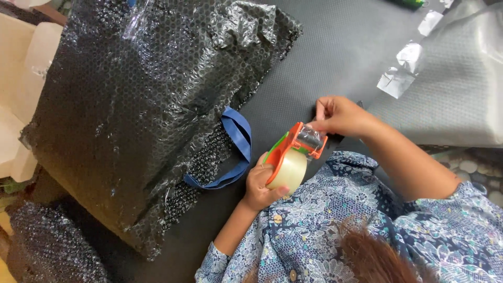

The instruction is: Wrapping an item in black bubble wrap and securing it with tape

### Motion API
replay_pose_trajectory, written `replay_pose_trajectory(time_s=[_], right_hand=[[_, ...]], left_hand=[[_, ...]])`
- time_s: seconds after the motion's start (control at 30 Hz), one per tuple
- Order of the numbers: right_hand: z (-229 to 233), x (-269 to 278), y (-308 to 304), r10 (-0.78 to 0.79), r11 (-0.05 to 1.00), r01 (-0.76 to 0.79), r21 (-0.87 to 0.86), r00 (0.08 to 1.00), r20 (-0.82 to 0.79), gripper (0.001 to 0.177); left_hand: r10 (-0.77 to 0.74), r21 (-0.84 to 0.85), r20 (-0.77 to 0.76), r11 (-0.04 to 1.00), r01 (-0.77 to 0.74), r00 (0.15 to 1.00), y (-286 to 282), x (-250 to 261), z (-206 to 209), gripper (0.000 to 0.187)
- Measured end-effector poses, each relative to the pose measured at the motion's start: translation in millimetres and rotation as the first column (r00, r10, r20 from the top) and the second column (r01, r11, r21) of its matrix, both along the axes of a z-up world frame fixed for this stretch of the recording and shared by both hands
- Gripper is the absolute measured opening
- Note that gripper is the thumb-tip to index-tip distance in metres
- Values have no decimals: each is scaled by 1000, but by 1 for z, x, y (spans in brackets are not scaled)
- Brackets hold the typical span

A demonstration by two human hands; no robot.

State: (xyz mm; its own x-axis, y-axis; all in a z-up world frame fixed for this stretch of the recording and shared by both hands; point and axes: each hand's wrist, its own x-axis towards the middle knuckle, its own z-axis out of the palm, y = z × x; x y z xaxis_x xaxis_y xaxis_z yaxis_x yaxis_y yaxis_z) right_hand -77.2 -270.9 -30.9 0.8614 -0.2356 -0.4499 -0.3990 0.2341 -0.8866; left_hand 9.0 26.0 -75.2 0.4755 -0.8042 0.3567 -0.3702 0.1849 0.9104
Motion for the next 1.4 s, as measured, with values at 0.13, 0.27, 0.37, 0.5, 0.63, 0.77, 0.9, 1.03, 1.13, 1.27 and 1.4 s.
replay_pose_trajectory(time_s=[0.13, 0.27, 0.37, 0.5, 0.63, 0.77, 0.9, 1.03, 1.13, 1.27, 1.4], right_hand=[[-19, -27, 11, -191, 979, 189, -71, 981, -29, 27], [-54, -59, 4, -666, 715, 689, -119, 723, 185, 39], [-57, -75, -3, -812, 524, 850, -50, 517, 270, 44], [-66, -76, -3, -931, 321, 947, 23, 311, 191, 47], [-73, -71, 6, -940, 313, 950, 2, 309, 143, 48], [-88, -68, 6, -934, 337, 941, -40, 340, 109, 52], [-87, -66, 5, -916, 396, 913, -94, 400, 24, 54], [-79, -69, 7, -890, 452, 875, -175, 455, -21, 58], [-107, -79, 8, -886, 460, 853, -248, 460, -61, 64], [-133, -96, 19, -904, 352, 866, -355, 413, 111, 57], [-44, -87, 46, -580, 295, 793, -533, 592, 559, 51]], left_hand=[[3, -33, 13, 999, -3, 1000, -3, -2, 10, 43], [74, -55, -4, 996, -74, 997, -8, 2, 34, 45], [102, -64, -15, 993, -103, 995, -6, 6, 25, 44], [111, -62, 29, 992, -109, 993, -6, 7, 25, 43], [121, -61, 19, 991, -120, 992, -3, 8, 18, 45], [128, -56, 48, 991, -125, 991, -4, 9, 19, 45], [126, -45, 39, 991, -124, 991, -5, 8, 19, 44], [144, -31, 30, 989, -143, 989, -10, 8, 34, 46], [161, -3, 29, 987, -161, 987, -16, 8, 53, 48], [180, 31, 36, 983, -181, 983, -20, 4, 67, 49], [174, 19, 92, 984, -176, 981, -19, 1, 60, 50]])
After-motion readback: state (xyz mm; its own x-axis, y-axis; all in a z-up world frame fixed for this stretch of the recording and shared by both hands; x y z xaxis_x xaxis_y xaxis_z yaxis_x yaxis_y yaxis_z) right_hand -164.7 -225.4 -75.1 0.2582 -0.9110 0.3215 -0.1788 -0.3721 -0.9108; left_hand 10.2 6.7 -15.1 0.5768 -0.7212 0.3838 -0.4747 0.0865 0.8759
